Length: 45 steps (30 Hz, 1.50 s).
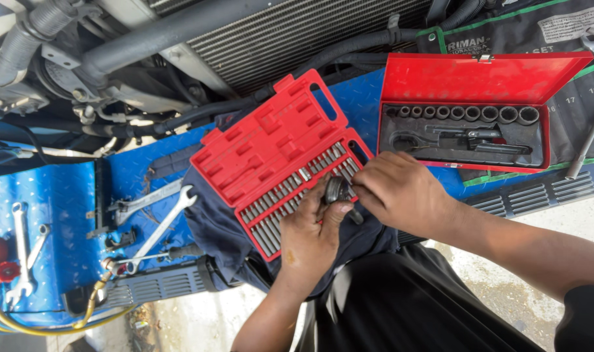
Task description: The person opens a red tool case and selects a socket, then attaches it to a ratchet handle. They close the case and reach toward the vehicle's undercarriage with the assembled tool.
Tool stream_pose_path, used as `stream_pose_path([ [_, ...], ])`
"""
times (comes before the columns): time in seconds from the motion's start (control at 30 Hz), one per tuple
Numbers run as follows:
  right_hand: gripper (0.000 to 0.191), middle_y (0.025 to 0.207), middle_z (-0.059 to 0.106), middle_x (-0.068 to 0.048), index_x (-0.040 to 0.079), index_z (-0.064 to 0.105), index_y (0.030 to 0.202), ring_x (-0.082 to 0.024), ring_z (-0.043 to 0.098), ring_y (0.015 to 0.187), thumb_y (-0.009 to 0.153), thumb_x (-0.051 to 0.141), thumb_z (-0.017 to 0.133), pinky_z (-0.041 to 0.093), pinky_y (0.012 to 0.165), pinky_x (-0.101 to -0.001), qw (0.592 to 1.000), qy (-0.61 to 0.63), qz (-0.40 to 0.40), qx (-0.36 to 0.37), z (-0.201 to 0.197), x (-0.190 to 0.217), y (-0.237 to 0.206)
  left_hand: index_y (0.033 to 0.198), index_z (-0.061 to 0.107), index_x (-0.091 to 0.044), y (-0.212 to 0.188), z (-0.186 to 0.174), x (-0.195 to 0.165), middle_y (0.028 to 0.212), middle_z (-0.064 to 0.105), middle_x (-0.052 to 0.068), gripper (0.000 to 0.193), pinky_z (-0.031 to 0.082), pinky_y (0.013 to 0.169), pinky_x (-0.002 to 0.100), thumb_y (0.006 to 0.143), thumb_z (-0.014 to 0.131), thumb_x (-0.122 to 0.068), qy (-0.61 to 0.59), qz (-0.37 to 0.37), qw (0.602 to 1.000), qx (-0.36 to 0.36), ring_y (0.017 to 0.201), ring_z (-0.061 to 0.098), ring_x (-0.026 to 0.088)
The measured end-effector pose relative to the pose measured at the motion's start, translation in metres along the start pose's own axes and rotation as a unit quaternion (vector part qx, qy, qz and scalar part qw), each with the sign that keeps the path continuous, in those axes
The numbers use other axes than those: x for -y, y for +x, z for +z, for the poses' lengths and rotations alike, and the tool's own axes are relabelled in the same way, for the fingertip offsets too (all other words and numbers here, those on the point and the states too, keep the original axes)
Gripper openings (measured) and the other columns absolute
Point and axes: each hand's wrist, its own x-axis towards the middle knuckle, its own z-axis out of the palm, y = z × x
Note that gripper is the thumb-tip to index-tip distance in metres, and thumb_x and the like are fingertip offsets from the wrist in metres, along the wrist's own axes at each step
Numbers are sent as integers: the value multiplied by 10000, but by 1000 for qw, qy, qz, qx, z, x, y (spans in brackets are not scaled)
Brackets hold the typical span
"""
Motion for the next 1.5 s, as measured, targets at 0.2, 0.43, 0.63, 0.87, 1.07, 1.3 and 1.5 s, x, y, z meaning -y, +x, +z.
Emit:
stream_pose_path([
  [0.2,274,933,651,-65,8,705,979,-224,653,893,750,148,762,526,790,-380,965,-157,-208,-4,-14,-6,2,1341,621,-19,1,3,-2,949,794,114,485,628,709,292,939,746,-260,33,-4,999,7,825,806,182],
  [0.43,126,785,668,-78,22,692,867,-229,665,706,789,115,727,523,635,-337,964,163,206,51,4,-1,-2,1362,587,-7,2,5,1,983,780,141,513,630,705,309,948,755,-259,75,60,995,25,865,804,214],
  [0.63,108,787,737,-61,70,713,913,-210,706,721,816,115,729,547,659,-343,923,223,299,96,2,-10,-2,1307,632,-10,7,3,1,953,798,112,448,627,715,279,943,752,-243,20,10,1000,20,833,805,163],
  [0.87,268,909,661,-59,10,694,987,-210,664,869,769,118,808,526,753,-371,978,-130,-165,-2,-11,-9,2,1272,657,-15,11,-1,-2,894,793,103,433,616,692,276,921,764,-246,24,-28,999,32,774,790,154],
  [1.07,197,840,673,-92,-11,685,927,-231,679,752,783,108,747,532,657,-343,991,92,99,8,7,-2,-1,1335,627,-1,12,-1,1,951,775,141,501,615,689,306,927,772,-252,68,50,996,32,820,795,199],
  [1.3,107,701,716,-89,32,755,904,-249,661,670,874,128,721,529,610,-339,788,394,461,103,14,-16,-1,1325,625,7,19,4,7,986,776,119,453,619,751,299,942,762,-193,11,22,999,33,848,771,170],
  [1.5,200,897,692,-65,26,693,962,-238,677,840,832,149,782,502,719,-380,991,-85,-98,-33,-6,-21,5,1334,633,13,25,3,6,983,788,75,434,609,773,242,946,748,-145,-61,-46,996,46,868,724,85],
])
